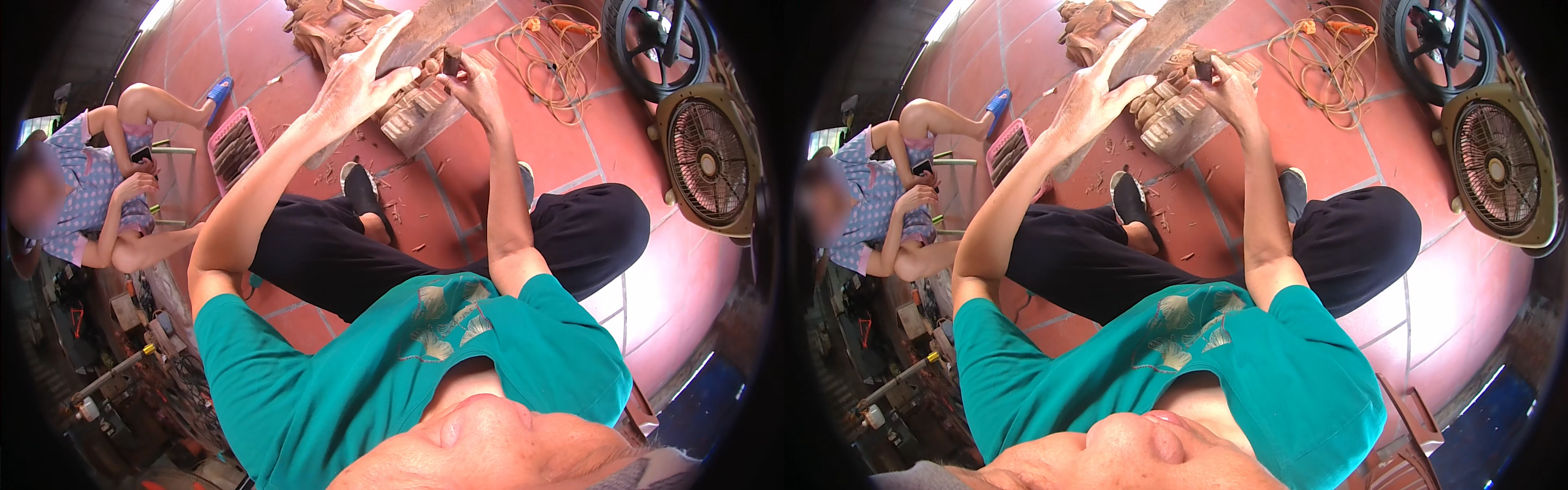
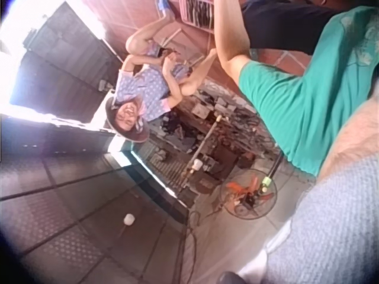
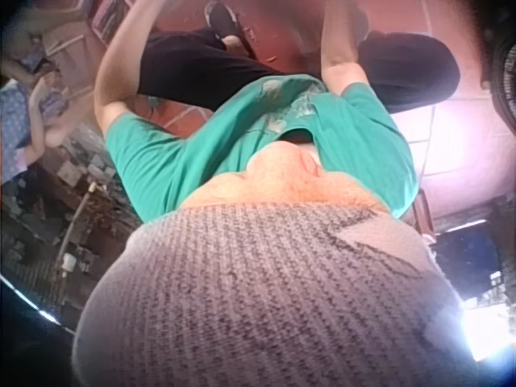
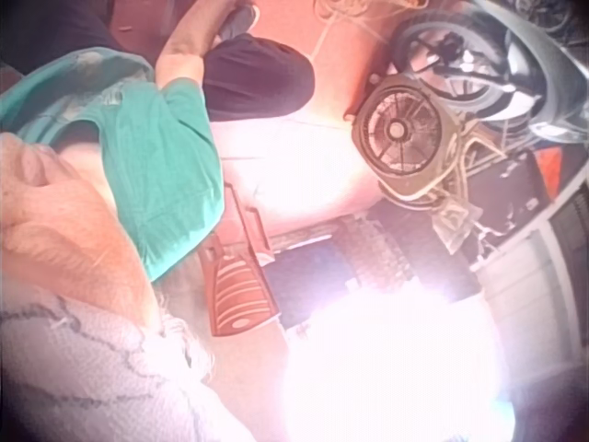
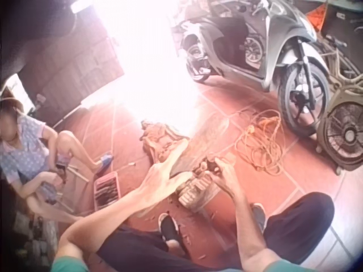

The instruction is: The person is carving a wooden sculpture using a chisel and mallet. They repeatedly strike the chisel to shape the wood, focusing on detailed areas of the figure.

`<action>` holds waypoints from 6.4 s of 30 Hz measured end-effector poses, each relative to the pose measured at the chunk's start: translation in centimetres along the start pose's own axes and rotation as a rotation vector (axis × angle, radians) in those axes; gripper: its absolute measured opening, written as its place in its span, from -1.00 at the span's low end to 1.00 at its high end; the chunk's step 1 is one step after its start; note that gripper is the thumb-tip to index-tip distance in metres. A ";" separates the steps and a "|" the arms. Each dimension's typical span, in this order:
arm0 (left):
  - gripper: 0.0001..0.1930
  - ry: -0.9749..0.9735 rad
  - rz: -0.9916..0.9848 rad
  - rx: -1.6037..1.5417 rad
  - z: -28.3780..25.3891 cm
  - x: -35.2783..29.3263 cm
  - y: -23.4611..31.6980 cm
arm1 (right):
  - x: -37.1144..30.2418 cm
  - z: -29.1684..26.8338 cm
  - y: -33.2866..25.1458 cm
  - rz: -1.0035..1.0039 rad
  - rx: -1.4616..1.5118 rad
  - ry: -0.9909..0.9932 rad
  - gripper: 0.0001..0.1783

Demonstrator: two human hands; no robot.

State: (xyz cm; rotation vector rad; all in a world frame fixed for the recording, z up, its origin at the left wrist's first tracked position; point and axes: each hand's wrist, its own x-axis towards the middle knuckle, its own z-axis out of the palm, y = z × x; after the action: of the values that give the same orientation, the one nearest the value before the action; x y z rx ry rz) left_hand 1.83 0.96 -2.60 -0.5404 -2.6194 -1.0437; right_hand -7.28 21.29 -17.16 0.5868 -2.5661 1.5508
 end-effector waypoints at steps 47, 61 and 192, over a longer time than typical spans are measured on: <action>-0.26 -0.336 -0.174 0.119 -0.1 0.2 -0.3 | 0.0 0.1 0.2 0.083 -0.010 0.018 -0.61; -0.24 -0.495 -0.280 0.097 0.6 0.5 -1.2 | 0.5 -1.0 4.4 0.323 0.414 0.053 -0.59; -0.68 0.637 -0.892 -1.164 14.0 -10.7 3.3 | 7.8 -2.0 -0.8 -0.188 -0.099 -0.752 -0.56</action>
State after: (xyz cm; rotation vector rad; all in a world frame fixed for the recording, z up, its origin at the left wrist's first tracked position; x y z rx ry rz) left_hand 11.35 10.41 -14.47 0.7756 -1.4050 -2.4386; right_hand -14.46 20.53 -13.45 1.5992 -2.9164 1.2933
